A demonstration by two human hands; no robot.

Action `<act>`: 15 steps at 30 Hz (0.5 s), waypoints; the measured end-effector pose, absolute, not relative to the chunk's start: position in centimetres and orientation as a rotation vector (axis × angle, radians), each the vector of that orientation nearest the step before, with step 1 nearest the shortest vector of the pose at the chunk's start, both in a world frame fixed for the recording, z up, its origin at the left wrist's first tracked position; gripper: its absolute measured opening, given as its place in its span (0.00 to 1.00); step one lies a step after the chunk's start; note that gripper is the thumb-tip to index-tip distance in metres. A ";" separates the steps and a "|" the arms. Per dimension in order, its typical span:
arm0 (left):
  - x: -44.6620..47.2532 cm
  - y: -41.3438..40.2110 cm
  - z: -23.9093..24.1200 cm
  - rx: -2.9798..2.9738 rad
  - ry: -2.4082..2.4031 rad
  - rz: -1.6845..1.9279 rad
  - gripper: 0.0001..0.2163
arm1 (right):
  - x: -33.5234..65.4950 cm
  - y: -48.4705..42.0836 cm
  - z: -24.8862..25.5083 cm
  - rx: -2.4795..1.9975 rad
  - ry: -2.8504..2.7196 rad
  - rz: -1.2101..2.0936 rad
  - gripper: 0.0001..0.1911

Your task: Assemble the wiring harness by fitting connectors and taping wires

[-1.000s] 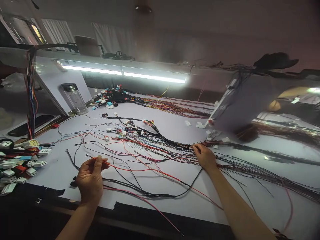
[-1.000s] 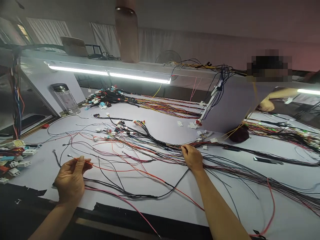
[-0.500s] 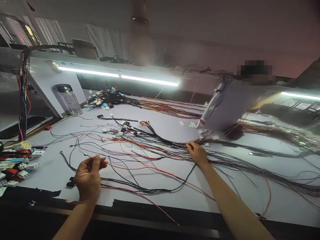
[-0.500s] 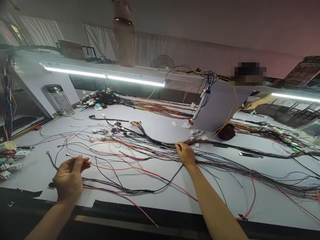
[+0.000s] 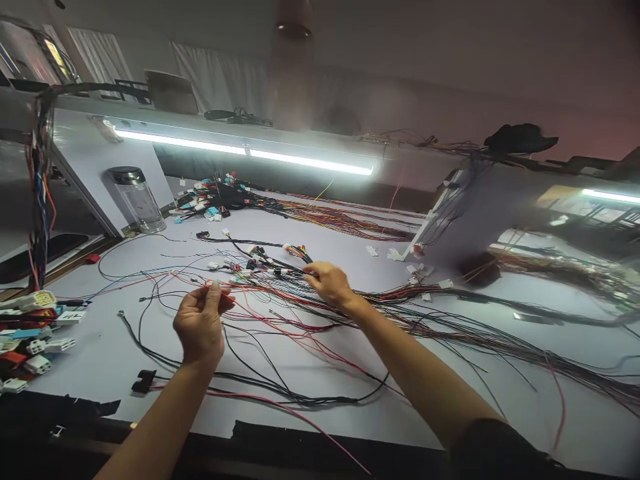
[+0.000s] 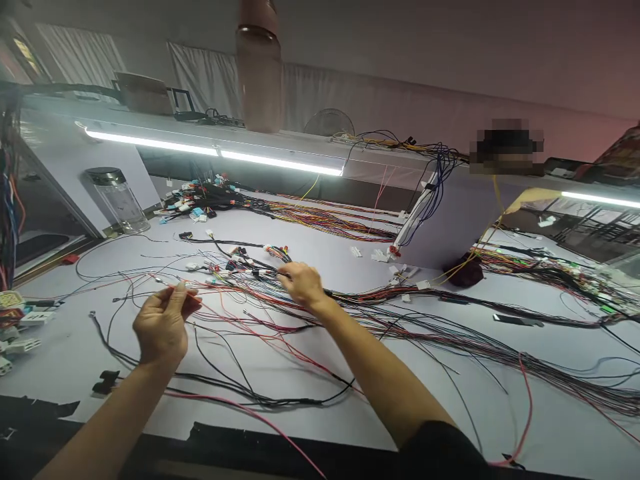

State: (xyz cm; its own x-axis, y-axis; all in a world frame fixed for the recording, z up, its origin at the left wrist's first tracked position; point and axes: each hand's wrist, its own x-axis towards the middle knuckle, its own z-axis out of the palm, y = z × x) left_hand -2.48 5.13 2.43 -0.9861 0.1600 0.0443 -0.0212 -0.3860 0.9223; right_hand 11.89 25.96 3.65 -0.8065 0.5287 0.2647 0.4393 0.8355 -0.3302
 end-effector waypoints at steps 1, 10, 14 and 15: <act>-2.6 5.8 2.1 0.197 1.660 2.509 0.14 | 10.1 25.2 3.3 -0.685 -2.675 0.361 0.12; -4.2 7.2 -0.9 0.318 1.736 2.293 0.16 | 2.5 23.7 0.5 -0.510 -2.734 0.198 0.12; -4.0 7.8 -1.1 0.391 1.746 2.225 0.16 | 1.7 23.8 -0.4 -0.491 -2.750 0.135 0.09; -3.9 7.9 -1.2 0.404 1.754 2.205 0.16 | 1.5 23.7 -0.6 -0.497 -2.746 0.126 0.09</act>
